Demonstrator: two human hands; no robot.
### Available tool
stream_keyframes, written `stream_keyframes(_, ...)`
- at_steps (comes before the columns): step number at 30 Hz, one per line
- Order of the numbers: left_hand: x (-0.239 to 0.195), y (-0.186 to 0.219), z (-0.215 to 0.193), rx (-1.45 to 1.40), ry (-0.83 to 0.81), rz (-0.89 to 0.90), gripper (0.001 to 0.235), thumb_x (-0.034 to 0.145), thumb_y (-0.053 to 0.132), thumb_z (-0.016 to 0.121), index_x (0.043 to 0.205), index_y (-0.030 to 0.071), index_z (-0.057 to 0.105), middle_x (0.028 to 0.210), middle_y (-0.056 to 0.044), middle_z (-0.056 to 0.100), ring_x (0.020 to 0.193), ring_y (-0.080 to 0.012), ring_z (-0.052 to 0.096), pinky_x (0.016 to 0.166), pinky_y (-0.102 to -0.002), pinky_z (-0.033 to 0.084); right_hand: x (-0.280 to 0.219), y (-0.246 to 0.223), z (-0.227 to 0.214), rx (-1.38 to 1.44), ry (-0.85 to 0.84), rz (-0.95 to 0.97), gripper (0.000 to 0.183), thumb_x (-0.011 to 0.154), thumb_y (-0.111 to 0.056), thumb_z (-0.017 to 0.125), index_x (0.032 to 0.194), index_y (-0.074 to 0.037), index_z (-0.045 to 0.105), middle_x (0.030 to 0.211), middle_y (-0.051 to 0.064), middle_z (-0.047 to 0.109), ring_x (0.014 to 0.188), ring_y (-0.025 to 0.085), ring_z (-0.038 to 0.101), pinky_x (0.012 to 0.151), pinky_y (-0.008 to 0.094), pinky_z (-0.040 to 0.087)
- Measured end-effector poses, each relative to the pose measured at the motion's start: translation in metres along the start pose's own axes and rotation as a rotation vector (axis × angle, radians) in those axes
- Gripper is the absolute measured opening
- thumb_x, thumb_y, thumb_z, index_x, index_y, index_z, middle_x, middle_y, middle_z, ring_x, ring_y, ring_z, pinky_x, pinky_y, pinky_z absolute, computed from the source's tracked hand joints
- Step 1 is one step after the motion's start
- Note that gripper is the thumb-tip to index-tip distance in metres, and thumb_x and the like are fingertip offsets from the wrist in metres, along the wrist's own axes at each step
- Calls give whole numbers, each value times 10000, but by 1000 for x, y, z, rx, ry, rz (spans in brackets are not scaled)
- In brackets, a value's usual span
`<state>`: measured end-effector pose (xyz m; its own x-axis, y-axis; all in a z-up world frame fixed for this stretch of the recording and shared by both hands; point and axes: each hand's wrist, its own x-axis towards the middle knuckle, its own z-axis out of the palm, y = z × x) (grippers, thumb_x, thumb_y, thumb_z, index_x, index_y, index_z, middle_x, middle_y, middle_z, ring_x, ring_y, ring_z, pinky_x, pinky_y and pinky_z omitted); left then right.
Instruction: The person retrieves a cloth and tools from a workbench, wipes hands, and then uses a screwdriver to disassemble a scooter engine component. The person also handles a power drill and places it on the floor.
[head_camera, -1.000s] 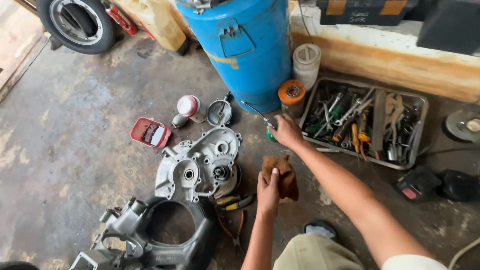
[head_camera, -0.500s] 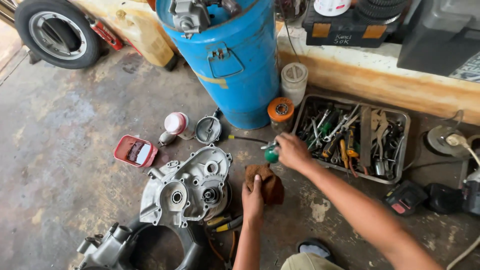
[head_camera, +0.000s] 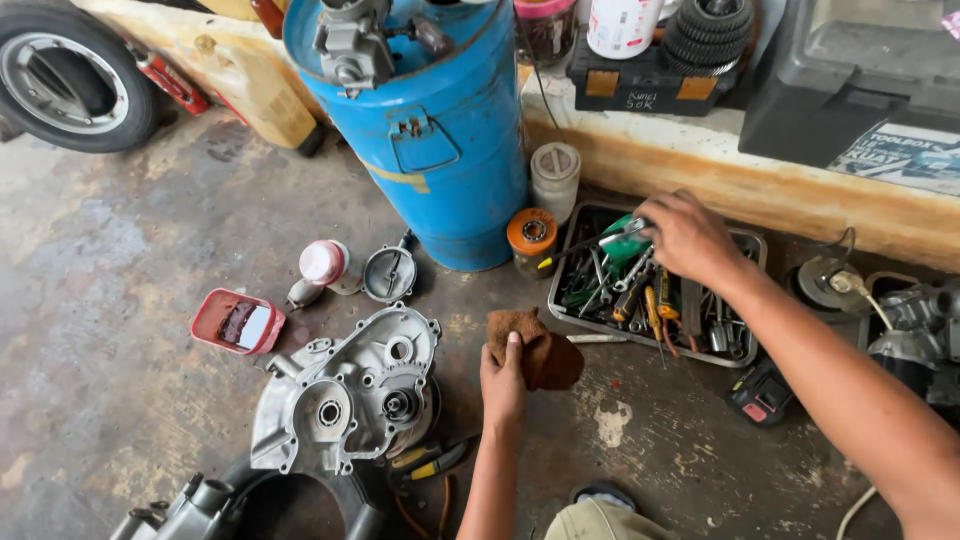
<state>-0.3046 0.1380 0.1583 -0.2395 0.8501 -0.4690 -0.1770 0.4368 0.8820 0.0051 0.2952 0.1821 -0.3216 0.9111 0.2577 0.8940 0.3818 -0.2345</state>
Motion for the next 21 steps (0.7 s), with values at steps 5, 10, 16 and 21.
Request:
stream_keyframes(5, -14, 12, 1, 54, -8, -30, 742, 1024, 484, 620, 1540, -4, 402, 1564, -310, 415, 1492, -441, 362, 1228, -584, 318, -17, 29, 23, 6, 55, 33, 202, 941, -124, 730, 1127, -47, 709, 1108, 184, 682, 1067, 426, 671, 870, 505, 581)
stream_keyframes(10, -20, 24, 3, 37, 4, -44, 812, 1020, 480, 625, 1568, -37, 324, 1585, -326, 365, 1505, -449, 335, 1238, -585, 295, 14, 26, 38, 35, 109, -23, 216, 934, -127, 715, 1141, -70, 687, 1133, 182, 664, 1082, 447, 652, 885, 513, 578)
stream_keyframes(16, -11, 29, 5, -6, 34, 8, 652, 1032, 434, 617, 1475, -22, 471, 1510, -320, 478, 1443, -445, 444, 1197, -569, 377, 108, 22, 44, -12, 180, -178, 210, 921, -102, 705, 1131, -104, 691, 1139, 180, 666, 1072, 452, 646, 890, 490, 575)
stream_keyframes(21, -3, 36, 7, -15, 58, 16, 707, 1021, 453, 629, 1508, -19, 428, 1537, -314, 451, 1451, -439, 439, 1205, -568, 373, 160, -2, 39, -66, 195, -281, 273, 895, 15, 691, 1159, -48, 711, 1120, 213, 660, 1072, 478, 630, 854, 479, 593)
